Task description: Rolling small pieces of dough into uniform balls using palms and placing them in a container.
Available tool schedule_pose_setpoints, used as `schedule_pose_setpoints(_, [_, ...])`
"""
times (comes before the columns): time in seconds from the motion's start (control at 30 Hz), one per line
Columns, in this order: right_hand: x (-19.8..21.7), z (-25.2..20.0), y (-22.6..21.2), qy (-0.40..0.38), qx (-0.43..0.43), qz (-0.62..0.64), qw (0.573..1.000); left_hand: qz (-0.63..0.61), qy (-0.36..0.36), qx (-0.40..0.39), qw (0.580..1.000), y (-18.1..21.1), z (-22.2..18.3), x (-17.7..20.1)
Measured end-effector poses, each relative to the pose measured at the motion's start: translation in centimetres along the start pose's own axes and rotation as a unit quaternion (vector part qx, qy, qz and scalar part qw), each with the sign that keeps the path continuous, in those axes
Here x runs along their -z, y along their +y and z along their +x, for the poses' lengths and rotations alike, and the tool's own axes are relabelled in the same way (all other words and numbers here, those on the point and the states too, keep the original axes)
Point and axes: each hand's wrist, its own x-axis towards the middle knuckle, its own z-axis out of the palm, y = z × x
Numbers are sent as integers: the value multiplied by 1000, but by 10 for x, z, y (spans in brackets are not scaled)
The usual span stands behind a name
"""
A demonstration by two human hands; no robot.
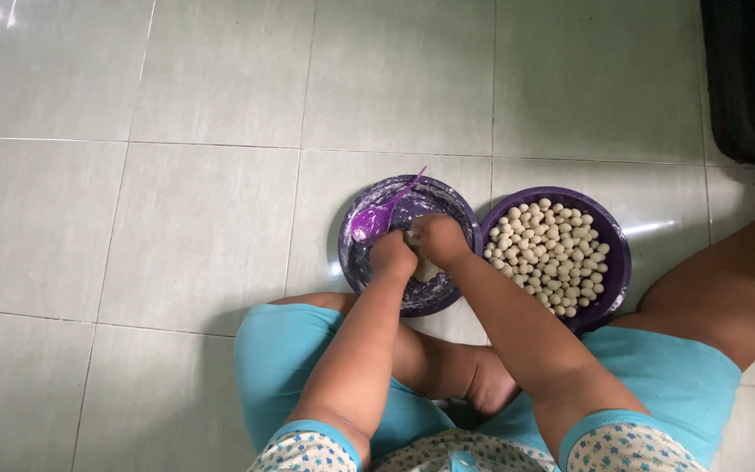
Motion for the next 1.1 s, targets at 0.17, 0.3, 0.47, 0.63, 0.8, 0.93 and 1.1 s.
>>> schedule_pose_setpoints(0.17, [48,7,2,-45,-187,256,947,-40,-4,-6,999,4,-12,12])
schedule_pose_setpoints(0.3, [85,4,-17,-81,-78,218,969,-33,-2,-5,999,9,-17,17])
schedule_pose_setpoints(0.47, [63,-6,-7,-87,-54,110,989,-20,9,-6,1000,3,-9,7])
schedule_pose_setpoints(0.63, [79,-8,-2,-3,-236,284,929,-11,23,-16,1000,1,-8,1])
schedule_pose_setpoints(0.8, [142,-17,-8,77,-386,598,698,-9,30,-18,999,-7,14,-13])
schedule_pose_setpoints(0.93, [200,-33,-41,19,-309,676,669,-185,70,-46,979,17,-27,14])
schedule_pose_setpoints(1.1, [192,-49,-68,-10,-255,701,666,-626,-98,-100,767,43,-76,48])
